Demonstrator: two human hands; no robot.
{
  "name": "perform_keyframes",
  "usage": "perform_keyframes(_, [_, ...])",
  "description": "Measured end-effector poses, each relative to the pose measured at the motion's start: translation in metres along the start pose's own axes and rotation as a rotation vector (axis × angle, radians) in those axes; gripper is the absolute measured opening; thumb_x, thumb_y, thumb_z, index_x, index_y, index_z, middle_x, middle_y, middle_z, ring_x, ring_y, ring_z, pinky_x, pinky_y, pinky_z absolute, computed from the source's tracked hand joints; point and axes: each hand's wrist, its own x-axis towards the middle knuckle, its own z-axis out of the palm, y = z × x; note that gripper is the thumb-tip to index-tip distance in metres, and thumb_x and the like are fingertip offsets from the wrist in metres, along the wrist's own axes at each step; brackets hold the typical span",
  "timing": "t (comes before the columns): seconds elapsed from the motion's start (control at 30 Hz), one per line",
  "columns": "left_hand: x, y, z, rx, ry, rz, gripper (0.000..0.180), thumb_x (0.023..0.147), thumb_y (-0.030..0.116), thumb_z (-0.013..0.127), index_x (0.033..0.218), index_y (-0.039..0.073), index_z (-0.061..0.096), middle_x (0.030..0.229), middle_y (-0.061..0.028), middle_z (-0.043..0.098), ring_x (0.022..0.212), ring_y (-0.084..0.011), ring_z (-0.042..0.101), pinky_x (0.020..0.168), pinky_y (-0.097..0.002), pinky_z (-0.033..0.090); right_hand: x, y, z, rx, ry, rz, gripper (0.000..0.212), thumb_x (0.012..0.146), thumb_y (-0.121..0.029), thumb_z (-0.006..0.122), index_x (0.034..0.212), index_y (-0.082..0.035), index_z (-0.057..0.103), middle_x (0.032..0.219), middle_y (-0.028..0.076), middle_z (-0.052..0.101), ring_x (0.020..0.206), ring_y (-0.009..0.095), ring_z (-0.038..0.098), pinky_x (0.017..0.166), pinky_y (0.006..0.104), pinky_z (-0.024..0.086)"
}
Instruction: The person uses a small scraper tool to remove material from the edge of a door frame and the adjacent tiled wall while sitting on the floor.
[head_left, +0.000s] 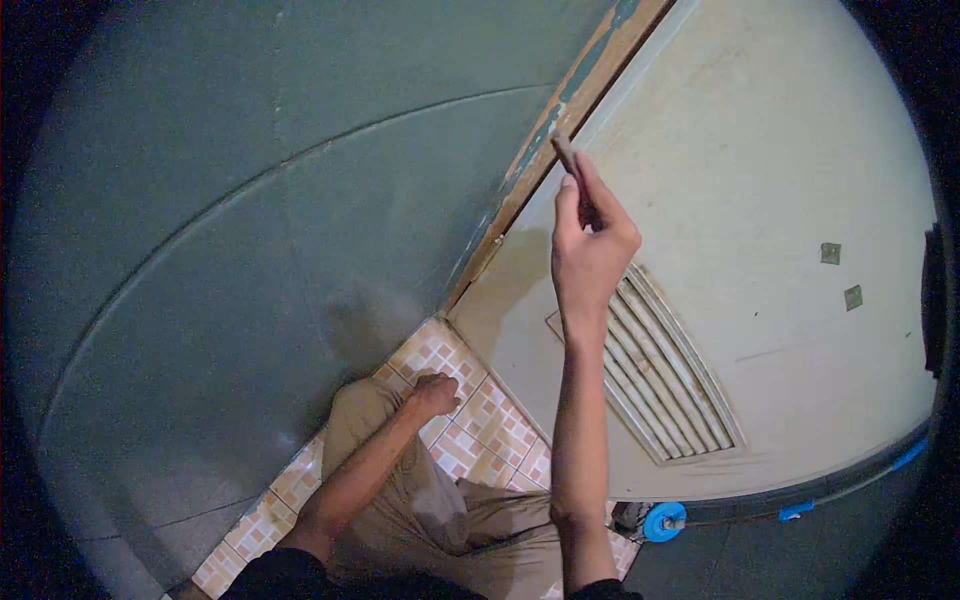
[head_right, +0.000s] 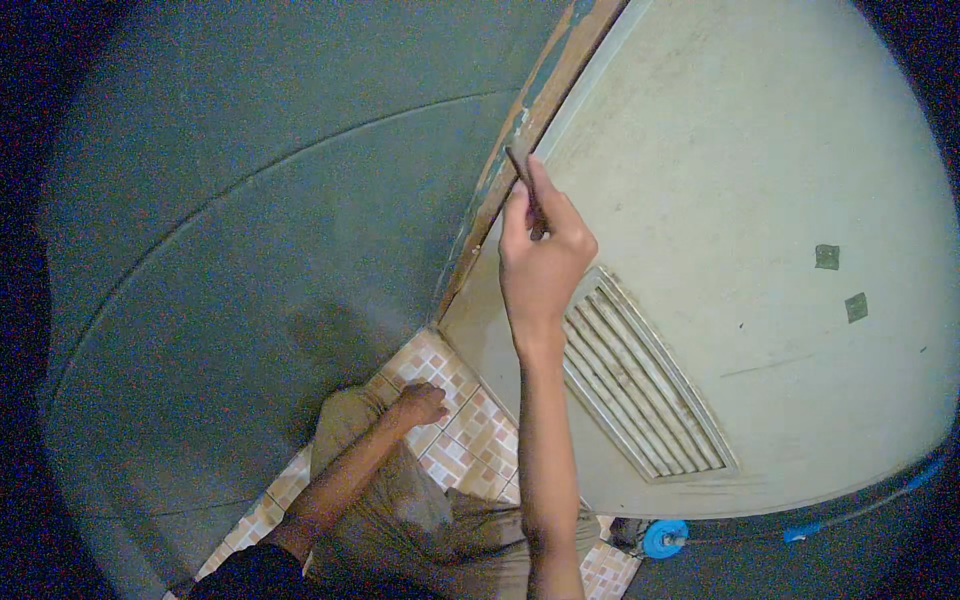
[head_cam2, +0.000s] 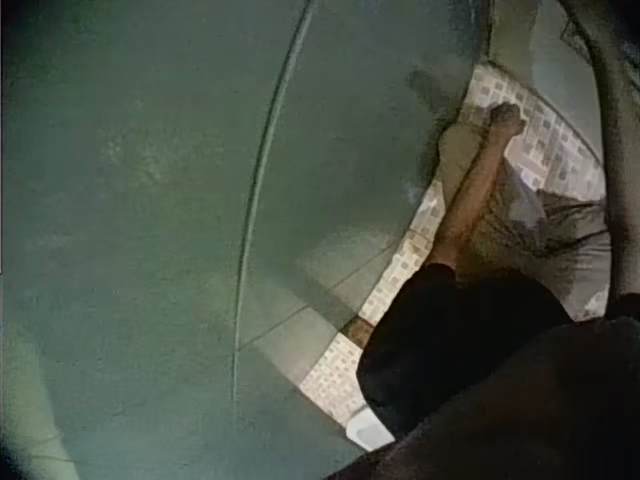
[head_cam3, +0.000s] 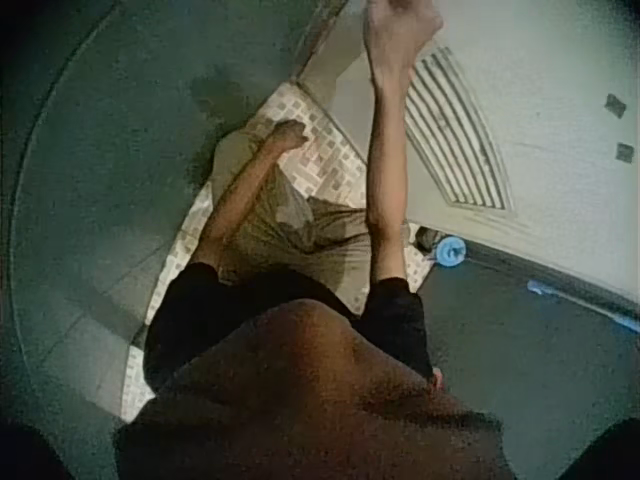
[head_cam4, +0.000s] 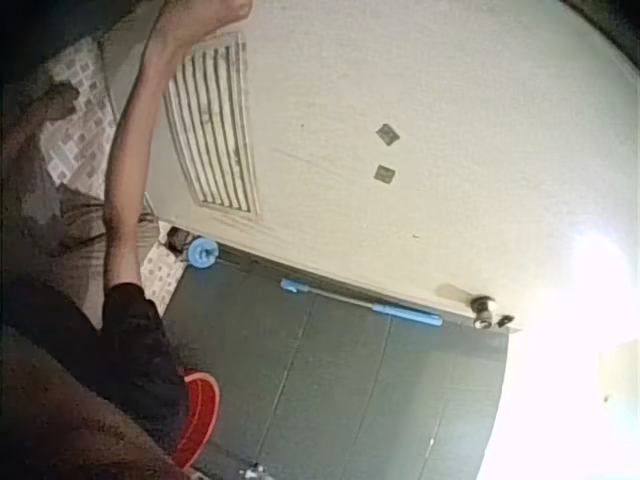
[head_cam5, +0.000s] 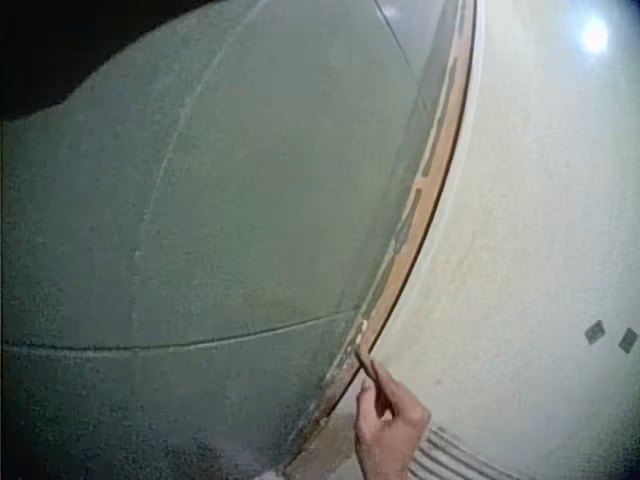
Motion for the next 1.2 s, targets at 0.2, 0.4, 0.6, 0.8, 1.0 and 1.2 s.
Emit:
perform_keyframes(0.2, [-0.003, 0.000, -0.006, 0.000, -0.016, -0.025, 0.038, 0.084, 0.037, 0.059, 0.097, 0.002, 0.065, 0.105, -0.0185, 0.065, 0.102, -0.0353, 0.060, 0.090, -0.0474, 0.047, 0.013, 0.022, 0.001, -0.494, -0.240, -0.458, 0.037, 0.082, -0.002, 0.065, 0.119, -0.005, 0.063, 0.071, 0.014, 0.057, 0.060, 0.026, 0.057, 0.057, 0.0373, 0.047])
perform_keyframes(0.4, [-0.001, 0.001, -0.005, 0.029, -0.006, 0.025, 0.038, 0.084, 0.037, 0.058, 0.098, 0.002, 0.065, 0.106, -0.0195, 0.064, 0.103, -0.0363, 0.060, 0.091, -0.0481, 0.047, 0.019, 0.062, -0.002, -0.747, -0.450, -0.638, 0.048, 0.081, 0.001, 0.056, 0.129, -0.005, 0.055, 0.077, 0.016, 0.054, 0.072, 0.030, 0.057, 0.064, 0.0407, 0.048])
perform_keyframes(0.6, [-0.008, 0.005, -0.012, -0.035, 0.046, 0.032, 0.035, 0.081, 0.029, 0.061, 0.099, -0.001, 0.065, 0.106, -0.0242, 0.064, 0.102, -0.0376, 0.062, 0.086, -0.0479, 0.050, 0.016, 0.074, -0.014, -0.918, -0.615, -0.874, 0.051, 0.078, 0.000, 0.058, 0.129, -0.003, 0.053, 0.073, 0.011, 0.051, 0.072, 0.027, 0.054, 0.066, 0.0377, 0.047])
perform_keyframes(0.8, [-0.012, 0.013, -0.025, -0.001, -0.070, -0.075, 0.039, 0.085, 0.038, 0.060, 0.103, 0.003, 0.064, 0.112, -0.0172, 0.063, 0.110, -0.0346, 0.057, 0.094, -0.0472, 0.044, 0.042, 0.052, -0.021, -0.972, -0.493, -0.817, 0.055, 0.077, 0.000, 0.053, 0.132, 0.003, 0.049, 0.077, 0.009, 0.052, 0.076, 0.024, 0.053, 0.071, 0.0353, 0.047])
perform_keyframes(1.0, [-0.006, 0.005, -0.010, -0.017, 0.032, 0.016, 0.038, 0.082, 0.031, 0.061, 0.103, -0.001, 0.063, 0.109, -0.0226, 0.063, 0.104, -0.0364, 0.061, 0.089, -0.0470, 0.048, 0.028, 0.080, -0.015, -1.013, -0.901, -1.051, 0.055, 0.076, -0.001, 0.054, 0.131, 0.000, 0.051, 0.082, 0.009, 0.056, 0.080, 0.026, 0.055, 0.073, 0.0350, 0.050])
perform_keyframes(1.2, [-0.006, 0.001, -0.011, -0.033, -0.012, -0.006, 0.037, 0.082, 0.031, 0.061, 0.100, -0.001, 0.064, 0.107, -0.0220, 0.064, 0.104, -0.0347, 0.061, 0.089, -0.0458, 0.048, 0.075, 0.036, -0.016, -1.050, -0.621, -0.934, 0.051, 0.078, -0.004, 0.054, 0.129, 0.000, 0.052, 0.085, 0.008, 0.059, 0.086, 0.024, 0.057, 0.072, 0.0354, 0.051])
